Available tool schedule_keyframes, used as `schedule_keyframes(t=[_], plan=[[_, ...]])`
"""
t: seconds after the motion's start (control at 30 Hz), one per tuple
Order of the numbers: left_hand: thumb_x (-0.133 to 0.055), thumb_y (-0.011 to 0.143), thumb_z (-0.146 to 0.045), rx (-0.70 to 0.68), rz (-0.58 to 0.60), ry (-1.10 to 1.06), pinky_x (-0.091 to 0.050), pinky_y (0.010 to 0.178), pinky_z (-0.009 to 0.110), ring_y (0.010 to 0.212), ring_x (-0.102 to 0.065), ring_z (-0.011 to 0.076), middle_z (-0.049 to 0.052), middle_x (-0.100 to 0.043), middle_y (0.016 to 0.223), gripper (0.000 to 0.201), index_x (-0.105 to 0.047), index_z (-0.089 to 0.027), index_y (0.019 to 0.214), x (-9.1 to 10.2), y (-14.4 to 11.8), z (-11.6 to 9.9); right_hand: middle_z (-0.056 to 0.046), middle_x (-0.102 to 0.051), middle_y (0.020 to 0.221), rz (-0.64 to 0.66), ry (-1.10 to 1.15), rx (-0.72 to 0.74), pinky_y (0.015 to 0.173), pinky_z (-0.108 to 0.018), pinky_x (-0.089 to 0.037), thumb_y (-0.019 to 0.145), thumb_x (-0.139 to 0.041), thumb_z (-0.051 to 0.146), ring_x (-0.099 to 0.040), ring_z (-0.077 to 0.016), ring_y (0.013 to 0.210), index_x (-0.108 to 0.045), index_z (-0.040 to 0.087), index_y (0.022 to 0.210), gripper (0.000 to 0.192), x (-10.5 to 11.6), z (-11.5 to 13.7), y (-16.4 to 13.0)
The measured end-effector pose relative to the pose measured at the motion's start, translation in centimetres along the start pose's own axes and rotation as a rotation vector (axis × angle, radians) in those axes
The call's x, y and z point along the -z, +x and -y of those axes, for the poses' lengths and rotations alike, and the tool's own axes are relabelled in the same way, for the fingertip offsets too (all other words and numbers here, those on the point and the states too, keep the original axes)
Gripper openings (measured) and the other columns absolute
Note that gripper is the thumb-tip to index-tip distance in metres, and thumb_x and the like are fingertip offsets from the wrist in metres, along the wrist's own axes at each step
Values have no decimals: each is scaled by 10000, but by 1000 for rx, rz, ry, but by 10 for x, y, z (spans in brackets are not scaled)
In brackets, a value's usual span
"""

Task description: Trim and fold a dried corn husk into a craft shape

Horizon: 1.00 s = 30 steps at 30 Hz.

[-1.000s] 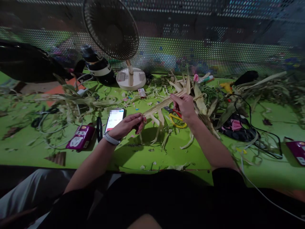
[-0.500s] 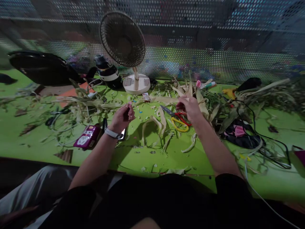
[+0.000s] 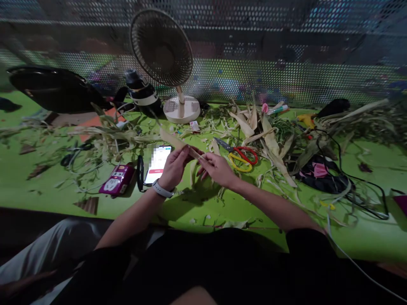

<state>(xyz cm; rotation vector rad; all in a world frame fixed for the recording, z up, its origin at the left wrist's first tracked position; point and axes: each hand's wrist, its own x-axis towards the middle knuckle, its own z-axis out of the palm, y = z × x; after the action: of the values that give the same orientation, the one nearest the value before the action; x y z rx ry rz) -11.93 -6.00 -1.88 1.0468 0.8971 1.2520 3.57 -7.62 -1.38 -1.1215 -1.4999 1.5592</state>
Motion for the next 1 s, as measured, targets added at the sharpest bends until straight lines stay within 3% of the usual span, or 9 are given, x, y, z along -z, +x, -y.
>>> schedule_keyframes(t=[0.2,0.3,0.37,0.47,0.53,0.67,0.8,0.9,1.0], plan=[[-648,772,-490,108,-124,-152,-536,710,272,776,-693,168,36,-703,733,338,-629,-159,838,0,-1,4,61,-551,444,171,-60,-95,373,-202,-429,886,-482,511,-503,-88,349,-499,206,713,350,-10,-6,-5],[-631,788,-491,128,-35,-127,-531,704,265,816,-690,172,50,-719,798,354,-639,-162,918,-7,-9,8,76,-502,391,145,-59,-123,323,-182,-369,874,-478,546,-444,-72,299,-494,200,679,398,-13,-4,-6],[-648,783,-467,130,17,-91,-525,720,254,853,-683,171,58,-723,853,336,-642,-159,917,-10,-12,9,78,-495,382,130,-51,-136,315,-181,-360,847,-499,583,-437,-69,291,-501,196,670,425,-9,3,-7],[-641,787,-467,85,-76,-96,-526,726,253,836,-681,161,43,-714,814,314,-627,-167,879,-6,-9,5,54,-523,404,178,-104,-151,334,-199,-387,811,-537,612,-468,-79,317,-534,189,653,452,11,20,-5],[-639,787,-465,71,-191,-137,-527,677,232,789,-674,137,14,-695,782,298,-610,-186,887,2,-3,1,34,-569,480,-6,-145,-60,369,-207,-404,843,-514,588,-480,-73,356,-568,193,688,427,34,29,0],[-675,767,-431,130,-212,-101,-471,498,171,570,-588,75,-41,-589,636,298,-622,-205,954,15,9,-3,25,-567,506,-350,-462,43,443,-232,-410,815,-546,597,-531,-103,425,-551,197,679,422,78,22,18],[-660,779,-453,106,-206,-64,-307,363,147,445,-463,42,-59,-485,556,295,-636,-209,945,16,12,1,-12,-549,465,-106,-881,-238,433,-260,-318,778,-548,634,-493,-130,401,-530,195,561,490,82,-7,31],[-675,767,-450,82,-228,-62,-255,351,166,419,-407,33,-59,-441,526,277,-651,-182,836,17,14,5,-27,-576,521,-4,-1083,-224,472,-269,-287,776,-585,533,-496,-148,467,-543,199,556,402,68,-15,32],[-678,764,-437,92,-235,-64,-279,377,178,412,-397,34,-59,-448,502,265,-640,-175,758,20,16,8,-40,-653,668,-51,-1043,-194,517,-261,-319,798,-573,374,-543,-155,557,-601,195,675,219,65,-7,29]])
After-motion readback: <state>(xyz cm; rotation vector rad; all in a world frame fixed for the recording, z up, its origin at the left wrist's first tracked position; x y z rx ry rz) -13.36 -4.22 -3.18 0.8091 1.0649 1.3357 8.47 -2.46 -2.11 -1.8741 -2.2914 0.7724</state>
